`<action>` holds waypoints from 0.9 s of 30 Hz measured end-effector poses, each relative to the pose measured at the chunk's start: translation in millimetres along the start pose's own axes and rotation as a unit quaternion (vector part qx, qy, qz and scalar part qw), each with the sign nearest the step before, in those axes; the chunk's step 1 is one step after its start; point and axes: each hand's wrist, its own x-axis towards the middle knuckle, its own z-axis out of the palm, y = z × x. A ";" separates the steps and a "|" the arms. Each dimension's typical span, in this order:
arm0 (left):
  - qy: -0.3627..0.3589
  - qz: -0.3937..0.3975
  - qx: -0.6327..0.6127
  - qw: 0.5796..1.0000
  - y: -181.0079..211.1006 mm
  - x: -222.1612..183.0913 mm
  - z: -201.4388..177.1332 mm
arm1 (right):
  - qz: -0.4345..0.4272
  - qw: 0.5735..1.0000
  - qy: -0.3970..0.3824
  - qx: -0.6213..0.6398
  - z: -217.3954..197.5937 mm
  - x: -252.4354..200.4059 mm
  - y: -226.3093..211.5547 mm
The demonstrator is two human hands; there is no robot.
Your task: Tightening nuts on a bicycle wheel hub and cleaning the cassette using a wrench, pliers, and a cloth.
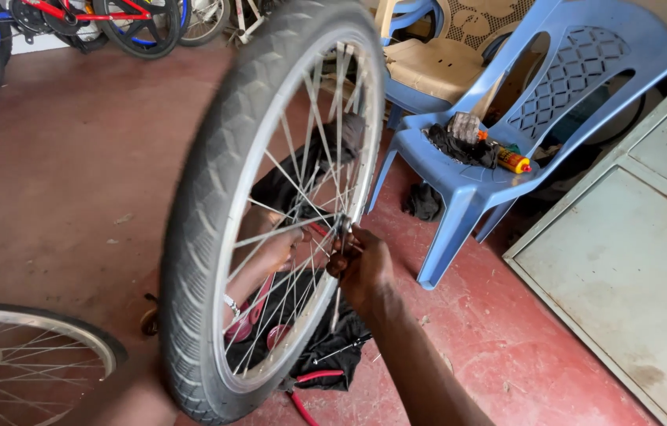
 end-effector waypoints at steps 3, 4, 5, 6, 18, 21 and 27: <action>0.008 0.008 0.164 0.986 -0.5 35.9 -10.1 | -0.013 0.998 0.055 0.011 -15.8 11.0 11.9; 0.006 0.009 0.164 0.986 2.7 42.8 -10.3 | -0.014 0.998 0.056 0.011 -19.0 11.6 8.9; 0.010 0.016 0.283 0.959 6.0 49.6 -10.6 | -0.024 0.996 0.087 0.022 -22.2 12.1 6.0; 0.014 0.023 0.398 0.917 9.3 56.1 -10.7 | -0.034 0.992 0.118 0.032 -25.4 12.2 3.1; -0.023 0.441 0.453 0.775 68.2 -85.0 10.7 | -0.441 0.842 0.226 -0.213 -99.8 -114.6 -216.2; -0.048 0.410 0.486 0.770 86.0 -116.9 24.2 | -0.394 0.636 0.110 -0.655 -195.8 -70.0 -316.2; -0.130 0.397 0.640 0.645 101.2 -146.4 30.0 | -0.394 0.724 0.053 -0.564 22.6 -214.0 -207.1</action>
